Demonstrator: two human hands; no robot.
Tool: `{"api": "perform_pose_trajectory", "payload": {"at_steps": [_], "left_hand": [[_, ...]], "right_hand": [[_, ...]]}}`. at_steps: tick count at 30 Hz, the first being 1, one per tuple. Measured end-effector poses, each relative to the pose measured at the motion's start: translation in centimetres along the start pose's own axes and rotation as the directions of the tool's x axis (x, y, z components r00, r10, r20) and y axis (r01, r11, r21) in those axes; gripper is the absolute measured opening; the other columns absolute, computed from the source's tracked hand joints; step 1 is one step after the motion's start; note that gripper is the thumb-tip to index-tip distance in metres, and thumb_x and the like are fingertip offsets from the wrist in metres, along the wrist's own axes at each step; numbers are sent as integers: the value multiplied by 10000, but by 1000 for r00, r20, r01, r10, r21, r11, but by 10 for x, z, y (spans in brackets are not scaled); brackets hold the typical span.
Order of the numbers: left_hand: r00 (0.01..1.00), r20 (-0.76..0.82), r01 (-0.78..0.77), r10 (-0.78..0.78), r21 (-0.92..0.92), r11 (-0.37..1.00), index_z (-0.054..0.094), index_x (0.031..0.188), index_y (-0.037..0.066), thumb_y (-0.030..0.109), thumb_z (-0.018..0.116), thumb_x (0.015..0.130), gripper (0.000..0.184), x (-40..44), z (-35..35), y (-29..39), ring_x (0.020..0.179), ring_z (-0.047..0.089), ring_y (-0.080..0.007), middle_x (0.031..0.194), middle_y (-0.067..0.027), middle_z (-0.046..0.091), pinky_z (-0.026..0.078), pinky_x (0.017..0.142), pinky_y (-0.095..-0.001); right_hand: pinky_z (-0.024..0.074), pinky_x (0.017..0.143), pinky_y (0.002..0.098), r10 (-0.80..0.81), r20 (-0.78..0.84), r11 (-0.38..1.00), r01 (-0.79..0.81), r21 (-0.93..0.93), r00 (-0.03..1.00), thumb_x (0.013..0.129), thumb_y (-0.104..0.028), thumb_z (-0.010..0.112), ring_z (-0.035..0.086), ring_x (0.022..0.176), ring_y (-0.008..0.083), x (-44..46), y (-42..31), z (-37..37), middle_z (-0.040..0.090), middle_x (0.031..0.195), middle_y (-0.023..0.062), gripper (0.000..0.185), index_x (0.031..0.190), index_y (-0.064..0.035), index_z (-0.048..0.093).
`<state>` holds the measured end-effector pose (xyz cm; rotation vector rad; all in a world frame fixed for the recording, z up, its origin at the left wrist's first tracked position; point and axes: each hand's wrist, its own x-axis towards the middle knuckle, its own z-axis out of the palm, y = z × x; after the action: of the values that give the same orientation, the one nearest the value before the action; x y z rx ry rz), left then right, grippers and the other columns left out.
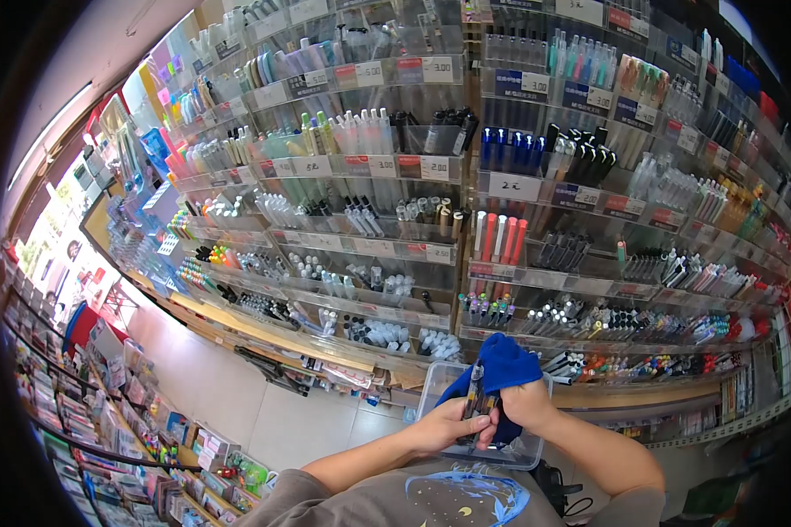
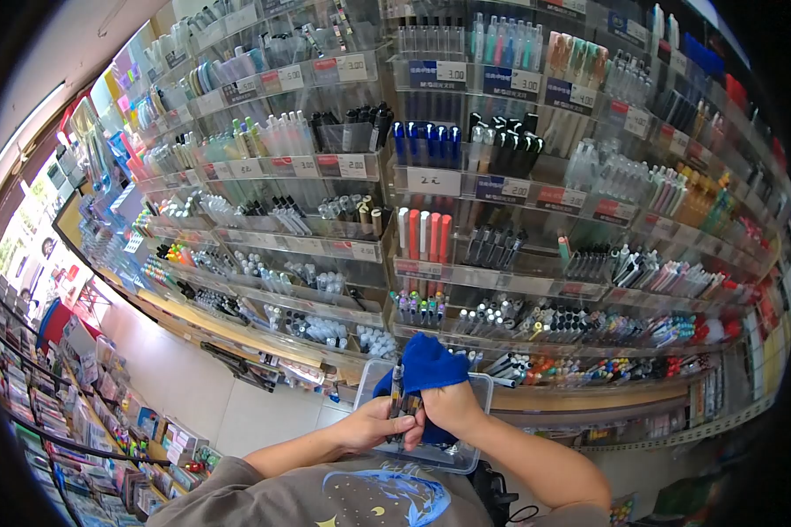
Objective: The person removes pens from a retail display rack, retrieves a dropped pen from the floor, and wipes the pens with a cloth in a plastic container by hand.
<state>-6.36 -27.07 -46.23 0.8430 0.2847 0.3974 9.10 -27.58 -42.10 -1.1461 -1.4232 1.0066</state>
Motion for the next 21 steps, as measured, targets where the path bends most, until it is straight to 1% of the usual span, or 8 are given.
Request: {"api": "perform_pose_trajectory", "payload": {"at_steps": [3,5,7,8,11,16,19,21], "left_hand": [[999,2,46,-47,117,992,470,929,31,156,475,882,134,-3,-4,-8,681,494,-136,719,-40,502,410,654,-286],[998,-9,55,-56,382,922,464,926,29,142,470,879,123,-4,-3,-4,670,506,-154,704,-58,507,413,636,-299],[1000,-14,28,-26,746,666,459,920,24,121,469,870,110,-8,1,13,665,532,-198,691,-92,519,418,624,-323],[999,2,12,-32,913,409,455,930,16,78,463,836,113,-8,-7,10,702,558,-309,719,-162,548,418,622,-382],[973,-83,94,-214,995,39,461,950,13,64,471,796,163,-5,-18,0,762,548,-379,775,-206,564,419,635,-427],[969,-129,85,-212,975,-204,471,985,-19,127,531,769,268,2,-25,-25,836,569,-358,854,-207,581,454,669,-452],[965,-147,83,-219,957,-277,470,1020,-20,187,570,764,344,8,-32,-35,857,570,-348,897,-198,580,462,701,-436],[953,-148,76,-266,962,-262,468,1045,-15,230,590,758,397,9,-30,-29,867,569,-343,915,-195,577,463,720,-423]], "right_hand": [[427,628,305,-110,-274,988,75,-136,955,866,-117,445,527,700,152,12,3,-14,569,748,45,145,883,-18,549],[433,716,302,33,-382,984,37,174,923,874,-119,430,540,784,170,23,-8,-32,589,865,44,183,937,-8,561],[394,876,321,-82,-423,970,169,174,903,878,-163,456,520,972,183,31,-15,-59,552,1073,63,241,1081,-54,527],[364,912,323,-48,-439,883,244,401,897,887,-199,441,492,1019,188,34,-28,-71,525,1122,71,294,1129,-39,493],[302,982,371,-256,-269,646,371,667,929,909,-303,376,431,1120,230,29,-85,-113,450,1237,91,424,1246,-46,385],[240,1004,489,-109,-803,693,624,361,586,871,-490,325,343,1198,322,10,-146,-113,324,1338,122,616,1336,-94,241],[263,996,475,-400,-246,592,454,666,883,877,-480,321,371,1179,312,4,-119,-119,358,1315,128,592,1317,-87,278],[364,929,491,-239,-213,696,320,643,948,867,-500,342,476,1078,338,17,-107,-101,479,1203,155,561,1234,-80,404]]}}
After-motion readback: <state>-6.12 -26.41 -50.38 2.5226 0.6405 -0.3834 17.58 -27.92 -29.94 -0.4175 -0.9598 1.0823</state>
